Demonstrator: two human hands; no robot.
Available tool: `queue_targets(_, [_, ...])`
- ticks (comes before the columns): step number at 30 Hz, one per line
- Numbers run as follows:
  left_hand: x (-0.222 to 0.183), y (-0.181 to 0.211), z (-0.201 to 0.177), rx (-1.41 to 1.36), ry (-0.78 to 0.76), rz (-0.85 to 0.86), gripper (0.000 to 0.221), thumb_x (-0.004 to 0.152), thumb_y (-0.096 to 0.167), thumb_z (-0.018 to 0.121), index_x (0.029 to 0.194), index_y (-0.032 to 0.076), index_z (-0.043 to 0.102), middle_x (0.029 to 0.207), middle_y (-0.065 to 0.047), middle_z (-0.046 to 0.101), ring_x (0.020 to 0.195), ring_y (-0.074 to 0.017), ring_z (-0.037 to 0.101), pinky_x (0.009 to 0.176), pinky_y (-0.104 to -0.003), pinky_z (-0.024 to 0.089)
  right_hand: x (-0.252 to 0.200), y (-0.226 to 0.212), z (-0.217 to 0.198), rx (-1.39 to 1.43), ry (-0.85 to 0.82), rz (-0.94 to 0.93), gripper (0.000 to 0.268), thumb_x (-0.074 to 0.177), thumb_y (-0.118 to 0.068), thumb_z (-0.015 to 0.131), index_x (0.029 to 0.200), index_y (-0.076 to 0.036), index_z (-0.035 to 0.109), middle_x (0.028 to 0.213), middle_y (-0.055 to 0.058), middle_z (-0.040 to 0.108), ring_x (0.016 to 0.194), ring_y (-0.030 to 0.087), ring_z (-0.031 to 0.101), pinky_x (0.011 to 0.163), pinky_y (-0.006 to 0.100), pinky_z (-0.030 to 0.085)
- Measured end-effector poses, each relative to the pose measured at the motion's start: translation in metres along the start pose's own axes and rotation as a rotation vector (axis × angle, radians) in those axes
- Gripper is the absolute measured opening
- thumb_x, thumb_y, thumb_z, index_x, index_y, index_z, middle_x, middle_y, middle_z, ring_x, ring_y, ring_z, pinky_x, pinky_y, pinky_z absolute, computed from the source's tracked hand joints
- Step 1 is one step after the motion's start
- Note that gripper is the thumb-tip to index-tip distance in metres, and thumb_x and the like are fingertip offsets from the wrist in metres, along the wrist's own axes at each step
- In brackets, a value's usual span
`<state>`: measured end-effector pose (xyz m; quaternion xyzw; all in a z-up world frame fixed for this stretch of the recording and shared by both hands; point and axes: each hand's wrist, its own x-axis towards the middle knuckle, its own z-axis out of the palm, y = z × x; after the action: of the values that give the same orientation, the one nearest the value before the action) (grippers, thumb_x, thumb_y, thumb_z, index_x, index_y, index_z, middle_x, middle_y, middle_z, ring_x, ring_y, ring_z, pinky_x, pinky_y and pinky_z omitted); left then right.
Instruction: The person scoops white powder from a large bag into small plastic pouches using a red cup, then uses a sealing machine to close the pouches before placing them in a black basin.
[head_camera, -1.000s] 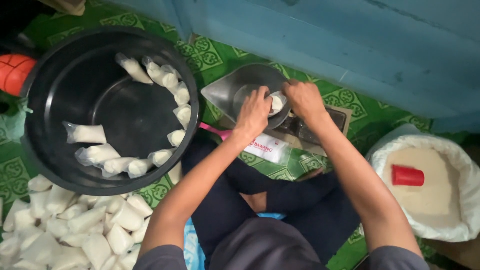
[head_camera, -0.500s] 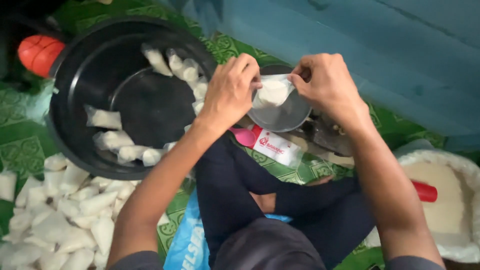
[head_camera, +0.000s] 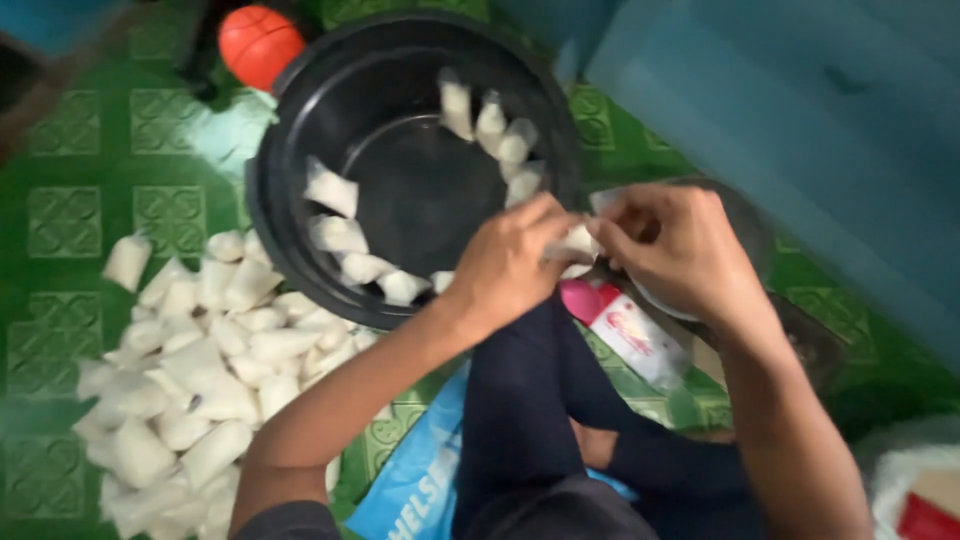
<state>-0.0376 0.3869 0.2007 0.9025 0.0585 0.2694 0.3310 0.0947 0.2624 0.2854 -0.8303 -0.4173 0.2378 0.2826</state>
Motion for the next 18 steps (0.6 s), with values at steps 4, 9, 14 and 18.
queue_targets(4, [-0.032, -0.034, 0.012, 0.062, 0.025, -0.126, 0.004, 0.086, 0.011, 0.069, 0.086, 0.015, 0.069, 0.082, 0.001, 0.060, 0.075, -0.0261, 0.068, 0.067, -0.034, 0.055, 0.009, 0.017, 0.046, 0.049, -0.025, -0.029, 0.018, 0.083, -0.028, 0.068, 0.092, -0.014, 0.075, 0.064, 0.008, 0.073, 0.066, 0.027, 0.071, 0.062, 0.040, 0.052])
queue_targets(9, [-0.037, -0.114, 0.001, 0.003, 0.056, -0.296, 0.009, 0.085, 0.014, 0.068, 0.082, 0.018, 0.075, 0.084, 0.002, 0.066, 0.075, -0.0234, 0.068, 0.066, -0.036, 0.052, -0.025, 0.066, 0.085, 0.105, -0.066, 0.068, 0.025, 0.085, -0.029, 0.068, 0.103, -0.012, 0.074, 0.077, 0.006, 0.076, 0.068, 0.018, 0.068, 0.066, 0.034, 0.051])
queue_targets(14, [-0.025, -0.220, -0.005, -0.009, -0.070, -0.465, 0.018, 0.086, 0.006, 0.065, 0.086, 0.016, 0.080, 0.091, 0.002, 0.068, 0.073, -0.0192, 0.068, 0.070, -0.032, 0.050, -0.104, 0.167, 0.087, 0.135, -0.158, 0.577, 0.032, 0.080, -0.022, 0.073, 0.109, -0.011, 0.081, 0.109, 0.000, 0.083, 0.102, 0.010, 0.074, 0.089, 0.027, 0.053])
queue_targets(18, [-0.006, -0.325, 0.021, 0.159, -0.111, -0.609, 0.022, 0.085, 0.003, 0.061, 0.091, 0.016, 0.077, 0.096, -0.005, 0.070, 0.083, -0.0261, 0.068, 0.073, -0.037, 0.052, -0.161, 0.276, 0.069, 0.151, 0.233, 0.653, 0.022, 0.086, -0.009, 0.074, 0.106, -0.004, 0.080, 0.100, 0.009, 0.079, 0.096, 0.014, 0.067, 0.089, 0.027, 0.048])
